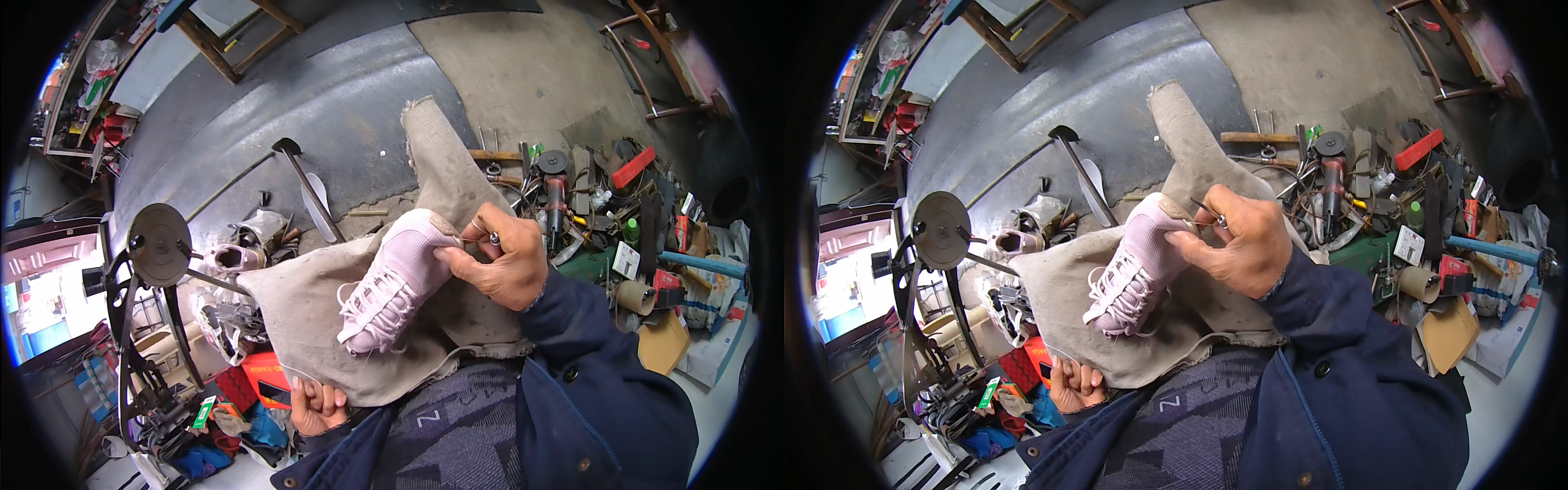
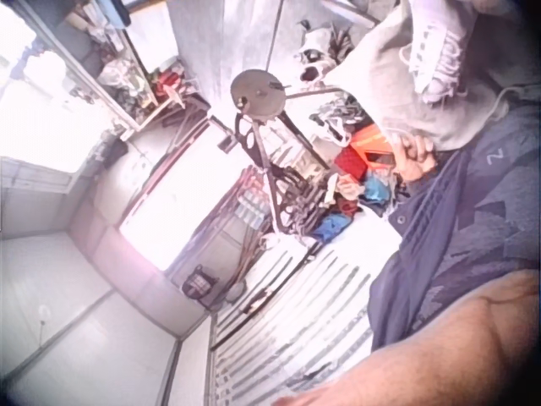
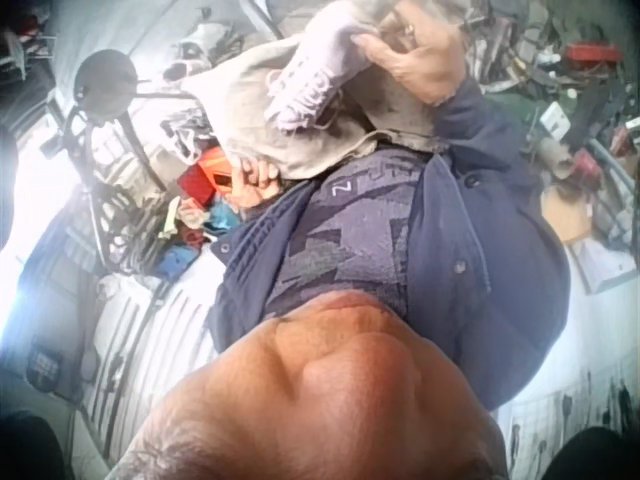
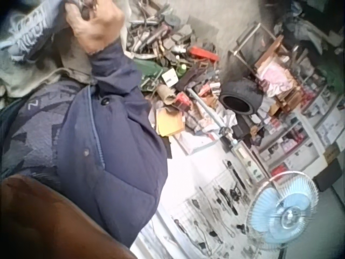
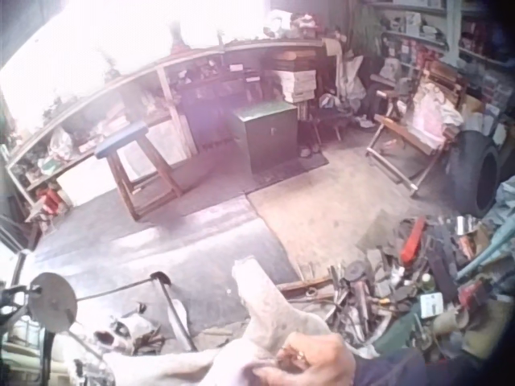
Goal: The person hand-sews a pink sneaker using a needle and thread. They repeatedly insert the needle through the shoe's upper and pull the thread to secure the stitching while holding the shoe steady.
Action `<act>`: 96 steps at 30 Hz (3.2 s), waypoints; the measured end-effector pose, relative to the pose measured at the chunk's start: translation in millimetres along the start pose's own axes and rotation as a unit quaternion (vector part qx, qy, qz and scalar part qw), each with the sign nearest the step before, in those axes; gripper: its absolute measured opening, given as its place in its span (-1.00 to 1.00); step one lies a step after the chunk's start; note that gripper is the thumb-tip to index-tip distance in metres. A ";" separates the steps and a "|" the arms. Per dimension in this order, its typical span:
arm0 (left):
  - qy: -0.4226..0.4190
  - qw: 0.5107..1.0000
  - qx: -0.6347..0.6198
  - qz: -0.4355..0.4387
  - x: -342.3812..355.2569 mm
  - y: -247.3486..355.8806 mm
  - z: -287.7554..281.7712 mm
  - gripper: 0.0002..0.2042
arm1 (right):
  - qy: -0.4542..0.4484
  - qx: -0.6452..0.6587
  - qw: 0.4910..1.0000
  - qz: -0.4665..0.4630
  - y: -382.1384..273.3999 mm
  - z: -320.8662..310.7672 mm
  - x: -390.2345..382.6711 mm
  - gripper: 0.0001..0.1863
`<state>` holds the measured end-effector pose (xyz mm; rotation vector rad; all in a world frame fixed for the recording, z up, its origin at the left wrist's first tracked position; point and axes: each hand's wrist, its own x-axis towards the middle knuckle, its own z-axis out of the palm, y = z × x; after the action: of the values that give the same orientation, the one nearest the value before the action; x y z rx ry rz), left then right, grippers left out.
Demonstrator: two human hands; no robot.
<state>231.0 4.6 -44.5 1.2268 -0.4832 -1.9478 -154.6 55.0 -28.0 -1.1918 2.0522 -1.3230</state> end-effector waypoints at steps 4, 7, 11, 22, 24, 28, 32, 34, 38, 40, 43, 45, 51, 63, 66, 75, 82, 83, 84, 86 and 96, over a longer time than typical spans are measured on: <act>-0.025 0.998 0.010 0.059 2.2 7.6 -12.7 -0.66 | 0.010 0.004 1.000 -0.011 1.4 -3.5 -5.9 -0.61; -0.025 0.993 0.045 0.107 12.8 30.2 -21.6 -0.66 | 0.004 0.009 1.000 -0.008 3.4 -6.5 -9.9 -0.58; 0.072 0.910 0.334 0.234 27.4 71.2 -7.0 -0.81 | 0.011 0.028 0.999 -0.022 6.6 -8.3 -13.4 -0.58; -0.401 0.542 0.628 0.388 68.2 31.7 223.0 -0.22 | -0.008 0.115 0.993 -0.021 9.8 -17.6 -28.3 -0.76; -0.433 0.533 0.639 0.348 74.3 9.7 245.4 -0.15 | -0.005 0.140 0.990 -0.035 8.7 -21.7 -31.3 -0.79; -0.428 0.554 0.651 0.295 79.5 -17.4 258.1 -0.24 | -0.011 0.206 0.979 0.001 14.0 -29.3 -36.2 -0.86; -0.424 0.631 0.607 0.230 88.9 -21.6 254.3 -0.29 | 0.053 0.282 0.957 0.053 38.6 -48.1 -28.7 -0.81; -0.413 0.675 0.587 0.169 92.1 -22.6 249.3 -0.29 | 0.096 0.254 0.955 0.116 53.7 -63.7 -18.1 -0.76; -0.414 0.688 0.570 0.175 94.5 -30.2 236.6 -0.29 | 0.152 -0.039 0.987 0.036 58.7 -76.2 -17.0 -0.56; -0.407 0.695 0.567 0.174 96.9 -34.1 232.5 -0.29 | 0.086 -0.038 0.994 -0.051 47.1 -72.8 -36.0 -0.58; -0.405 0.690 0.568 0.191 102.8 -37.6 231.5 -0.30 | -0.031 0.108 0.992 -0.053 28.5 -50.7 -57.4 -0.49; -0.403 0.711 0.553 0.159 104.2 -37.4 231.5 -0.32 | -0.074 0.147 0.986 -0.030 23.7 -41.9 -59.8 -0.46; -0.409 0.721 0.539 0.147 106.2 -36.6 234.8 -0.37 | -0.091 0.165 0.981 -0.040 23.9 -36.6 -48.9 -0.43; -0.404 0.724 0.545 0.125 105.5 -35.8 239.0 -0.38 | -0.093 0.130 0.985 -0.072 32.3 -35.9 -44.8 -0.44; -0.409 0.751 0.511 0.086 101.1 -36.3 243.8 -0.40 | -0.071 0.147 0.982 -0.097 35.8 -32.3 -44.0 -0.43; -0.435 0.682 0.570 0.143 111.3 -36.2 249.1 -0.39 | -0.200 0.078 0.975 -0.063 28.9 -72.1 2.2 -0.64; -0.421 0.676 0.586 0.148 111.1 -38.9 251.8 -0.45 | -0.374 0.032 0.924 -0.069 24.6 -89.7 60.6 -0.67; -0.422 0.672 0.588 0.156 110.4 -39.6 252.0 -0.47 | -0.384 0.027 0.921 -0.067 25.6 -90.8 64.4 -0.67; -0.419 0.671 0.593 0.150 109.9 -40.0 252.1 -0.48 | -0.392 0.032 0.917 -0.069 26.3 -91.4 67.4 -0.67; -0.414 0.667 0.601 0.151 109.7 -39.9 252.6 -0.49 | -0.402 0.044 0.913 -0.055 27.3 -90.5 72.9 -0.66; -0.430 0.644 0.606 0.182 111.5 -42.7 258.6 -0.46 | -0.407 0.112 0.906 -0.028 44.3 -91.2 69.4 -0.67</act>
<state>-41.2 -75.0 -18.4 0.5608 -2.6123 -1.6010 -277.2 52.7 -18.7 -1.3848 1.2388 -0.8262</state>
